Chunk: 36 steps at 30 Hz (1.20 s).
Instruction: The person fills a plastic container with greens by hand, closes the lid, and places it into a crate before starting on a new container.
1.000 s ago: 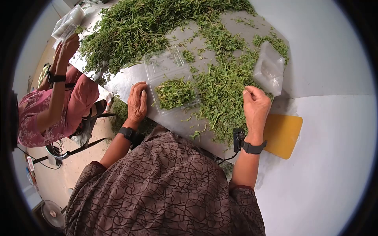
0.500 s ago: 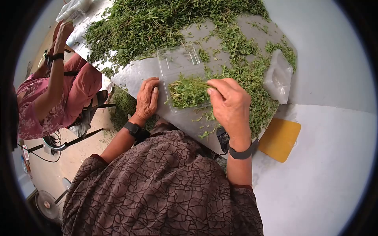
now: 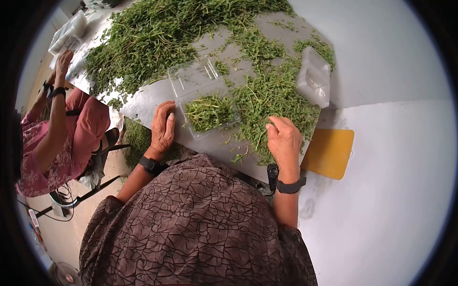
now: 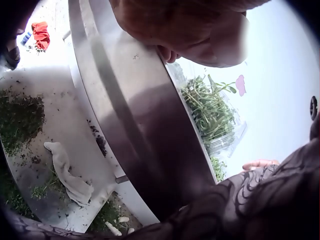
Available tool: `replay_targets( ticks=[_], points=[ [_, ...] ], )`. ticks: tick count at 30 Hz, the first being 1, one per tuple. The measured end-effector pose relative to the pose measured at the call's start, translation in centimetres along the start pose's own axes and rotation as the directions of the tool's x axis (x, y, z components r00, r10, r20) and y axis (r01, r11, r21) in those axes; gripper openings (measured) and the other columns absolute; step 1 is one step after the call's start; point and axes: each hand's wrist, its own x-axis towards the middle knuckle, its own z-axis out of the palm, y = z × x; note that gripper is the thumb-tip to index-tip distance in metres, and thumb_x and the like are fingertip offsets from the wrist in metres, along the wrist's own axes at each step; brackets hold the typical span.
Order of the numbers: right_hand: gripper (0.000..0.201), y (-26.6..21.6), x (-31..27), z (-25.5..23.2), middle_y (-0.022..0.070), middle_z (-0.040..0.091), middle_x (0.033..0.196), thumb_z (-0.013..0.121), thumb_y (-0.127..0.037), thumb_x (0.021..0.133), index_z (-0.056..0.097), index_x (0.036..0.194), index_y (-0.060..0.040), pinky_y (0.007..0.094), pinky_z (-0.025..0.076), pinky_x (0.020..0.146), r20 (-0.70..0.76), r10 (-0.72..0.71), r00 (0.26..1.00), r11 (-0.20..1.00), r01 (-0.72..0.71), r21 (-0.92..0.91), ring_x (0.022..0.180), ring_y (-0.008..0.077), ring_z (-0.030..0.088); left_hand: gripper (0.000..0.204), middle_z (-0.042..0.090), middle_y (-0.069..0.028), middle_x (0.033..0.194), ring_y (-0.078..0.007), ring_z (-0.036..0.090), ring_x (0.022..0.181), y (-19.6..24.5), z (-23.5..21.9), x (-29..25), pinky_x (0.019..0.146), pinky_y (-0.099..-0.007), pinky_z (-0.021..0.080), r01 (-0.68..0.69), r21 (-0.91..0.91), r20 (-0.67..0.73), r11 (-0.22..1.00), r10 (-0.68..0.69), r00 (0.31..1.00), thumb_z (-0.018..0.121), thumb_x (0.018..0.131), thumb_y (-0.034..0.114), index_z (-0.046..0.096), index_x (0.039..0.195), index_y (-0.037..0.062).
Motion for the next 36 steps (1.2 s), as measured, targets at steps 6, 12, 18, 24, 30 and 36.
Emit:
replay_targets(
  ticks=[6, 12, 18, 24, 30, 36],
  points=[
    [0.020, 2.4, -1.5, -0.6, 0.0131, 0.067, 0.095, 0.067, -0.011, 0.079, 0.069, 0.098, -0.0034, 0.0366, 0.050, 0.074, 0.004, 0.098, 0.995, 0.995, -0.098, 0.008, 0.081, 0.0308, 0.065, 0.034, 0.050, -0.0154, 0.128, -0.0348, 0.047, 0.117, 1.6, -1.5, -0.1, 0.098, -0.0477, 0.036, -0.271, 0.132, 0.077, 0.953, 0.263, 0.962, 0.059, 0.083, 0.020, 0.056, 0.114, 0.0048],
    [0.020, 2.3, -0.2, -0.7, 0.0136, 0.067, 0.093, 0.066, -0.010, 0.078, 0.069, 0.098, -0.0038, 0.0380, 0.050, 0.074, -0.057, 0.064, 0.996, 0.995, -0.067, -0.068, 0.081, 0.0307, 0.064, 0.036, 0.050, -0.0139, 0.128, -0.0338, 0.042, 0.124, 5.6, -0.4, 2.6, 0.105, -0.0502, 0.026, -0.514, 0.194, 0.463, 0.835, 0.384, 0.799, 0.051, 0.089, 0.030, 0.060, 0.114, 0.0064],
    [0.021, 2.7, 0.6, 0.0, 0.0149, 0.067, 0.094, 0.067, -0.011, 0.078, 0.068, 0.098, -0.0026, 0.0389, 0.050, 0.074, -0.060, 0.010, 0.998, 0.999, -0.013, -0.050, 0.080, 0.0319, 0.064, 0.041, 0.051, -0.0148, 0.126, -0.0326, 0.040, 0.126, 6.3, 1.3, 3.1, 0.106, -0.0515, 0.022, -0.393, 0.390, 0.455, 0.833, 0.196, 0.869, 0.055, 0.086, 0.025, 0.055, 0.119, 0.0007],
    [0.021, 3.3, 1.3, 0.5, 0.0151, 0.067, 0.093, 0.067, -0.011, 0.079, 0.068, 0.098, -0.0017, 0.0396, 0.050, 0.075, -0.071, -0.035, 0.997, 0.998, 0.031, -0.054, 0.081, 0.0327, 0.064, 0.041, 0.050, -0.0148, 0.127, -0.0337, 0.041, 0.123, 6.6, 2.3, 3.1, 0.106, -0.0510, 0.023, -0.355, 0.414, 0.459, 0.838, 0.145, 0.877, 0.056, 0.085, 0.022, 0.055, 0.120, 0.0013],
    [0.024, 3.8, 2.9, -0.1, 0.0161, 0.065, 0.097, 0.066, -0.008, 0.079, 0.066, 0.102, -0.0008, 0.0408, 0.050, 0.075, -0.145, -0.066, 0.987, 0.994, 0.053, -0.092, 0.084, 0.0342, 0.064, 0.034, 0.048, -0.0152, 0.131, -0.0336, 0.043, 0.122, 5.7, -0.2, 1.6, 0.104, -0.0472, 0.029, -0.307, 0.373, 0.240, 0.876, 0.228, 0.944, 0.050, 0.090, 0.016, 0.054, 0.120, 0.0013],
    [0.031, 4.8, 6.5, -0.1, 0.0194, 0.064, 0.099, 0.066, -0.009, 0.078, 0.062, 0.108, 0.0007, 0.0438, 0.049, 0.076, -0.174, -0.194, 0.965, 0.970, 0.163, -0.181, 0.088, 0.0370, 0.062, 0.026, 0.052, -0.0162, 0.123, -0.0308, 0.051, 0.113, 2.1, -0.4, -0.6, 0.095, -0.0388, 0.042, 0.033, 0.122, -0.080, 0.992, -0.023, 0.997, 0.042, 0.096, 0.013, 0.055, 0.115, 0.0012]
  ],
)
